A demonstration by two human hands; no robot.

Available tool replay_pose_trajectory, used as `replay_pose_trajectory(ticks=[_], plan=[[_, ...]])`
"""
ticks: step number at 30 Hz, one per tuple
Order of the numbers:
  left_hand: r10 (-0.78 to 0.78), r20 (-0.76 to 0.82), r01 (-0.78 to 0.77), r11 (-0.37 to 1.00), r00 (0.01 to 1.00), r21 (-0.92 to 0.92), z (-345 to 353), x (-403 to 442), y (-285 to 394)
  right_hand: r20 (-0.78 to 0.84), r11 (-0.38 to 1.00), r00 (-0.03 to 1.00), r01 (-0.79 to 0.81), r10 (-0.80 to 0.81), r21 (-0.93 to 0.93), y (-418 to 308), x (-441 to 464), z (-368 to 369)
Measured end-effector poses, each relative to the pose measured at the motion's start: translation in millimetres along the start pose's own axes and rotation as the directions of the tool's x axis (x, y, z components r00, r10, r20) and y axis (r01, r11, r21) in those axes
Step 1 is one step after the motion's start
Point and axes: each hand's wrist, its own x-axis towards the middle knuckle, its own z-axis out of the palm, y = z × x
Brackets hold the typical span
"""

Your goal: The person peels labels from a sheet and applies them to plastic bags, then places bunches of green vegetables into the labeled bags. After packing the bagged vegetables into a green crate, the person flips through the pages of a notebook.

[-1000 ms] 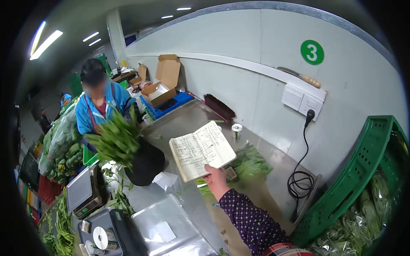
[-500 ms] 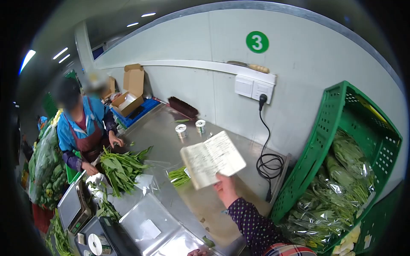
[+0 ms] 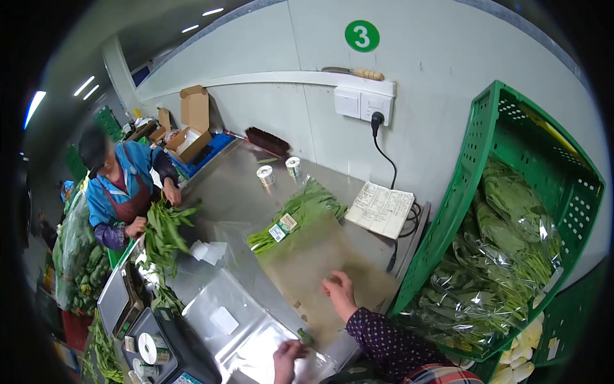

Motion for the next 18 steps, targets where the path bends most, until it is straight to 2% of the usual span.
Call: replay_pose_trajectory(ticks=[2, 3, 4, 5, 6, 8, 9, 10, 11, 13, 14, 16, 17, 18], plan=[[0.173, -0.002, -0.170, 0.970, 0.985, 0.172, -2, 34, 37, 0.031, 0.938, 0.962, 0.270, -0.270, -0.218, 31, -4, -25], [0.273, 0.041, -0.273, 0.919, 0.961, 0.283, -6, 62, 53, 0.041, 0.936, 0.967, 0.253, -0.251, -0.244, 42, -8, -38], [0.355, 0.048, -0.352, 0.886, 0.934, 0.303, -5, 91, 72, 0.052, 0.933, 0.971, 0.238, -0.232, -0.271, 54, -11, -52], [0.448, 0.049, -0.413, 0.770, 0.893, 0.485, -5, 126, 91, 0.073, 0.899, 0.956, 0.292, -0.284, -0.326, 70, -16, -65], [0.588, 0.084, -0.511, 0.611, 0.804, 0.605, -2, 163, 109, 0.096, 0.859, 0.937, 0.346, -0.336, -0.378, 84, -19, -75], [0.624, 0.084, -0.423, 0.419, 0.777, 0.803, 19, 213, 162, 0.328, 0.707, 0.834, 0.550, -0.443, -0.444, 80, -48, -85], [0.638, 0.144, -0.411, 0.293, 0.756, 0.863, 25, 244, 176, 0.396, 0.601, 0.809, 0.588, -0.435, -0.541, 72, -62, -86], [0.643, 0.205, -0.392, 0.161, 0.738, 0.906, 28, 276, 182, 0.459, 0.481, 0.786, 0.617, -0.413, -0.623, 64, -72, -88], [0.641, 0.215, -0.402, 0.159, 0.737, 0.902, 29, 305, 182, 0.450, 0.479, 0.788, 0.614, -0.420, -0.628, 61, -79, -89], [0.418, 0.238, -0.228, -0.074, 0.877, 0.971, 33, 351, 180, 0.533, 0.337, 0.749, 0.657, -0.394, -0.675, 60, -85, -88], [0.204, 0.165, -0.173, 0.021, 0.965, 0.985, 41, 353, 194, 0.523, 0.340, 0.756, 0.649, -0.395, -0.681, 61, -82, -88], [0.206, 0.118, -0.157, 0.186, 0.971, 0.970, 33, 376, 188, 0.501, 0.405, 0.733, 0.676, -0.460, -0.616, 64, -82, -87], [0.198, 0.114, -0.151, 0.185, 0.974, 0.971, 38, 369, 194, 0.499, 0.411, 0.738, 0.671, -0.454, -0.618, 65, -81, -89], [0.091, 0.125, -0.140, 0.174, 0.988, 0.975, 49, 354, 213, 0.541, 0.355, 0.696, 0.712, -0.472, -0.606, 67, -81, -91]])
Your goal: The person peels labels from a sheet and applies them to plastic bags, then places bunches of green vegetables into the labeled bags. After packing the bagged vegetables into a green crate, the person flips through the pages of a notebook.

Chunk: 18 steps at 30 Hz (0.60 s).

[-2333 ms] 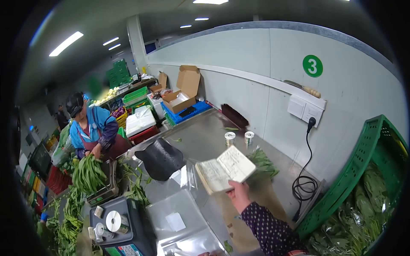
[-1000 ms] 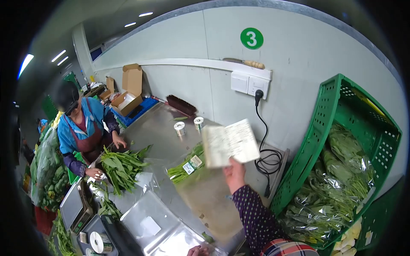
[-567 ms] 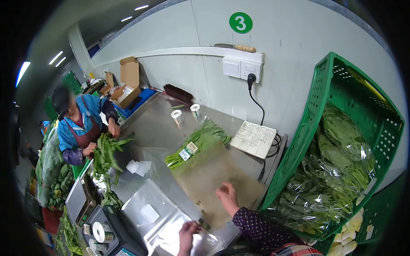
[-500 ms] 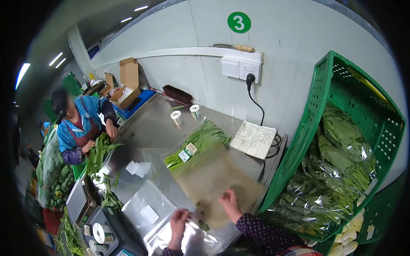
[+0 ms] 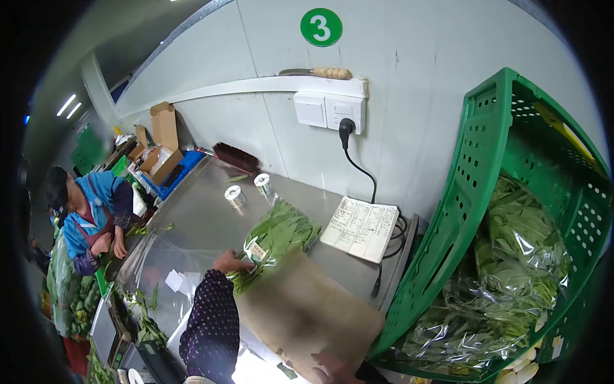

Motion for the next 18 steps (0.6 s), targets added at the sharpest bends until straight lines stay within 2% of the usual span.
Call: replay_pose_trajectory(ticks=[1, 2, 5, 6, 8, 9, 10, 11, 12, 13, 14, 15, 16, 17, 18], plan=[[-0.009, 0.103, 0.007, 1.000, 0.995, 0.017, -11, -9, 11, 0.001, 0.997, 0.998, 0.065, -0.065, -0.031, 0, -1, 2], [-0.010, 0.099, 0.007, 1.000, 0.995, 0.026, -12, -14, 14, -0.005, 0.997, 0.998, 0.067, -0.067, -0.023, -3, 0, 4], [0.037, 0.213, -0.001, 0.986, 0.976, -0.166, -14, -38, 25, 0.021, 0.998, 0.998, 0.059, -0.058, -0.038, -7, 1, 0], [0.044, 0.207, -0.009, 0.986, 0.977, -0.167, -14, -41, 22, 0.040, 0.998, 0.998, 0.058, -0.057, -0.015, -3, 1, 2], [0.094, 0.236, 0.054, 0.831, 0.967, -0.554, -16, -43, -6, 0.053, 0.998, 0.997, 0.057, -0.058, 0.005, 2, -4, 7], [0.002, 0.161, 0.080, 0.862, 0.987, -0.501, -29, -42, -27, 0.031, 0.989, 0.990, 0.140, -0.139, -0.044, 5, -4, 10], [0.029, 0.084, 0.020, 0.851, 0.996, -0.525, -59, -80, -16, -0.010, 0.971, 0.977, 0.210, -0.212, -0.117, 13, 0, 11], [0.063, -0.070, -0.080, 0.955, 0.996, -0.285, -84, -102, -13, 0.103, 0.976, 0.981, 0.177, -0.164, -0.130, 38, -7, 25], [0.077, -0.207, -0.157, 0.899, 0.975, -0.409, -97, -125, -16, 0.219, 0.994, 0.973, -0.089, 0.072, 0.066, 37, -9, 26], [0.114, -0.272, -0.222, 0.885, 0.955, -0.409, -117, -171, 9, 0.279, 0.968, 0.942, -0.226, 0.188, 0.111, 15, 4, 11], [0.206, -0.401, -0.330, 0.905, 0.893, -0.270, -127, -186, 3, 0.197, 0.948, 0.964, -0.221, 0.177, 0.230, 6, 8, 6], [0.181, -0.435, -0.346, 0.875, 0.882, -0.339, -135, -216, 12, 0.192, 0.931, 0.958, -0.259, 0.214, 0.256, -10, 18, -7], [0.180, -0.502, -0.372, 0.874, 0.846, -0.313, -138, -247, 16, 0.197, 0.931, 0.960, -0.248, 0.199, 0.269, -45, 30, -32], [0.182, -0.503, -0.446, 0.759, 0.845, -0.475, -133, -270, 21, 0.212, 0.928, 0.960, -0.239, 0.182, 0.285, -82, 42, -59], [0.189, -0.506, -0.453, 0.756, 0.842, -0.472, -116, -290, 33, 0.147, 0.915, 0.982, -0.165, 0.117, 0.369, -106, 48, -76]])
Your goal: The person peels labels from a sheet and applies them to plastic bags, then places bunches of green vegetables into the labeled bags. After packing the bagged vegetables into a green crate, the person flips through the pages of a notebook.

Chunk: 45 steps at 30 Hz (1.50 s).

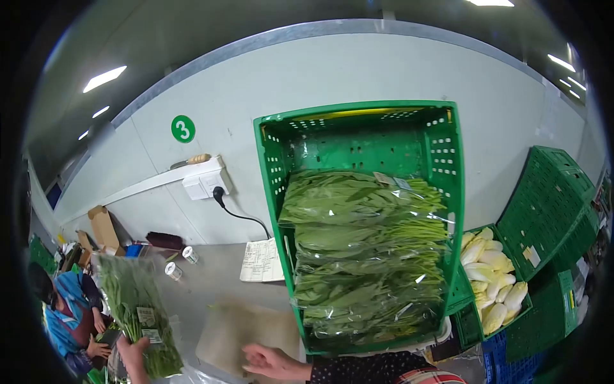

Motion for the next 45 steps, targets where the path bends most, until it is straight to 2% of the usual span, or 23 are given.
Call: replay_pose_trajectory(ticks=[2, 4, 6, 8, 9, 10, 12, 15, 18, 19, 20, 22, 24, 26, 27, 28, 30, 31, 34, 38, 40, 44, 45], plan=[[0.240, -0.179, -0.252, 0.967, 0.954, -0.047, 35, -61, 27, -0.081, 0.972, 0.976, 0.212, -0.204, 0.100, -56, -7, -8], [0.572, -0.220, -0.537, 0.819, 0.790, 0.201, 90, -115, 55, -0.137, 0.931, 0.934, 0.346, -0.330, 0.115, -111, -17, -15], [0.686, -0.229, -0.649, 0.728, 0.691, 0.222, 148, -164, 85, -0.240, 0.836, 0.803, 0.542, -0.545, -0.084, -150, -31, -20], [0.881, -0.107, -0.842, 0.473, 0.461, 0.260, 189, -191, 79, -0.423, 0.850, 0.834, 0.476, -0.354, 0.227, -159, -50, -23], [0.886, -0.095, -0.834, 0.459, 0.453, 0.305, 200, -207, 103, -0.499, 0.857, 0.805, 0.471, -0.321, 0.208, -163, -58, -38], [0.892, -0.073, -0.825, 0.441, 0.446, 0.352, 205, -220, 126, -0.612, 0.946, 0.789, 0.237, -0.053, 0.223, -174, -70, -55], [0.934, 0.009, -0.927, 0.354, 0.358, 0.127, 220, -231, 139, -0.751, 0.874, 0.635, 0.454, -0.180, 0.175, -194, -85, -93], [0.959, 0.116, -0.962, 0.266, 0.258, -0.055, 226, -238, 132, -0.661, 0.896, 0.605, 0.326, -0.443, -0.301, -247, -128, -168], [0.940, 0.052, -0.937, 0.341, 0.337, -0.077, 242, -242, 124, -0.230, 0.324, 0.474, 0.126, -0.850, -0.938, -294, -158, -249], [0.843, 0.206, -0.852, 0.519, 0.498, -0.064, 256, -249, 98, -0.049, 0.071, 0.492, 0.026, -0.869, -0.997, -311, -162, -266], [0.696, 0.350, -0.736, 0.676, 0.626, -0.028, 273, -257, 74, -0.037, 0.065, 0.495, 0.039, -0.868, -0.997, -312, -159, -280], [0.601, 0.375, -0.589, 0.792, 0.706, -0.159, 311, -277, 43, 0.060, -0.111, 0.540, -0.062, -0.840, -0.992, -298, -146, -312], [0.516, 0.462, -0.530, 0.841, 0.722, -0.110, 341, -291, 20, -0.019, -0.132, 0.639, -0.188, -0.769, -0.973, -258, -128, -345], [0.257, 0.647, -0.133, 0.963, 0.718, -0.235, 374, -305, -9, 0.029, -0.344, 0.692, -0.321, -0.722, -0.882, -220, -97, -370], [0.089, 0.734, 0.089, 0.976, 0.674, -0.200, 388, -312, -29, 0.039, -0.343, 0.694, -0.305, -0.719, -0.888, -209, -85, -383], [0.074, 0.725, 0.095, 0.977, 0.685, -0.190, 393, -321, -34, -0.077, -0.238, 0.759, -0.298, -0.647, -0.925, -198, -72, -392], [-0.147, 0.742, 0.471, 0.846, 0.654, -0.248, 399, -330, -36, -0.168, -0.116, 0.813, -0.277, -0.557, -0.954, -188, -55, -399], [-0.152, 0.727, 0.475, 0.841, 0.669, -0.261, 404, -326, -36, -0.112, -0.137, 0.818, -0.226, -0.564, -0.964, -191, -54, -406], [-0.422, 0.749, 0.852, 0.364, 0.511, -0.376, 397, -341, -37, -0.058, -0.197, 0.898, -0.158, -0.437, -0.968, -197, -65, -392], [-0.420, 0.752, 0.861, 0.213, 0.507, -0.462, 414, -338, -54, 0.060, 0.016, 0.935, 0.070, -0.350, -0.997, -235, -94, -400], [-0.497, 0.681, 0.816, 0.103, 0.538, -0.569, 424, -333, -23, 0.291, -0.112, 0.719, 0.286, -0.632, -0.952, -283, -91, -391], [-0.561, 0.604, 0.758, 0.065, 0.566, -0.649, 459, -337, -29, 0.226, -0.226, 0.442, 0.054, -0.868, -0.973, -315, -48, -399], [-0.555, 0.626, 0.761, 0.020, 0.547, -0.648, 460, -335, -32, 0.042, -0.148, 0.663, -0.105, -0.747, -0.983, -316, -39, -402]])
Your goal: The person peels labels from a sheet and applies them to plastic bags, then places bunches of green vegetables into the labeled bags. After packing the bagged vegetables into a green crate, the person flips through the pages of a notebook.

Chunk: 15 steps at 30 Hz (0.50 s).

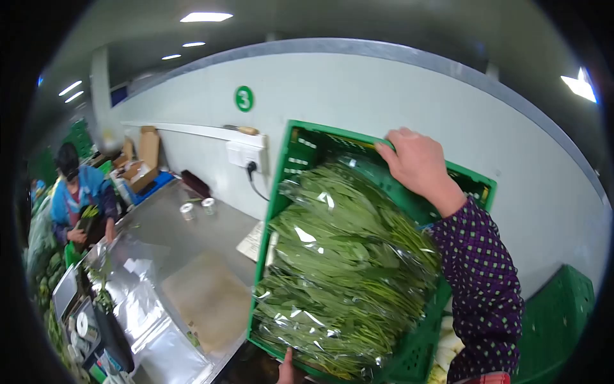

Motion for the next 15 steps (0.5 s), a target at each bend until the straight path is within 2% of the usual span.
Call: replay_pose_trajectory(ticks=[1, 3, 4, 5, 7, 8, 9, 11, 12, 13, 15], plan=[[0.014, -0.028, -0.015, 0.999, 1.000, -0.044, 2, 3, -3, 0.263, 0.986, 0.953, -0.128, 0.151, -0.103, 0, 8, 5], [0.034, 0.051, -0.027, 0.990, 0.998, -0.135, 0, 8, -7, 0.196, 0.991, 0.974, -0.100, 0.115, -0.087, 1, 6, 9], [-0.063, 0.021, 0.065, 0.993, 0.998, -0.099, -4, 8, -3, 0.153, 0.988, 0.981, -0.103, 0.119, -0.111, 2, 2, 9], [-0.077, 0.046, 0.081, 0.992, 0.996, -0.093, -2, 1, 3, 0.178, 0.985, 0.971, -0.148, 0.161, -0.086, 1, 1, 4], [-0.036, 0.097, 0.036, 0.999, 0.995, 0.006, -11, 9, 3, 0.157, 0.993, 0.982, -0.111, 0.106, 0.026, 6, -5, -10], [-0.086, 0.050, 0.083, 0.995, 0.995, 0.050, -3, -2, 14, 0.176, 0.987, 0.979, -0.121, 0.101, 0.102, 4, -7, -24], [-0.086, 0.065, 0.085, 0.996, 0.994, 0.023, 9, -15, 28, 0.193, 0.978, 0.978, -0.118, 0.084, 0.170, 3, -9, -43], [-0.010, 0.008, 0.007, 0.966, 1.000, 0.258, 11, -45, 49, 0.230, 0.963, 0.964, -0.178, 0.130, 0.200, 6, -23, -85], [0.138, 0.053, -0.145, 0.978, 0.989, 0.152, 3, -44, 49, 0.243, 0.943, 0.939, -0.286, 0.242, 0.167, 10, -37, -104], [0.179, 0.038, -0.183, 0.956, 0.983, 0.231, 9, -74, 77, 0.249, 0.909, 0.901, -0.395, 0.355, 0.133, 16, -55, -125], [0.109, 0.125, -0.152, 0.897, 0.986, 0.416, 3, -94, 122, 0.328, 0.744, 0.735, -0.657, 0.594, 0.124, 40, -102, -168]])
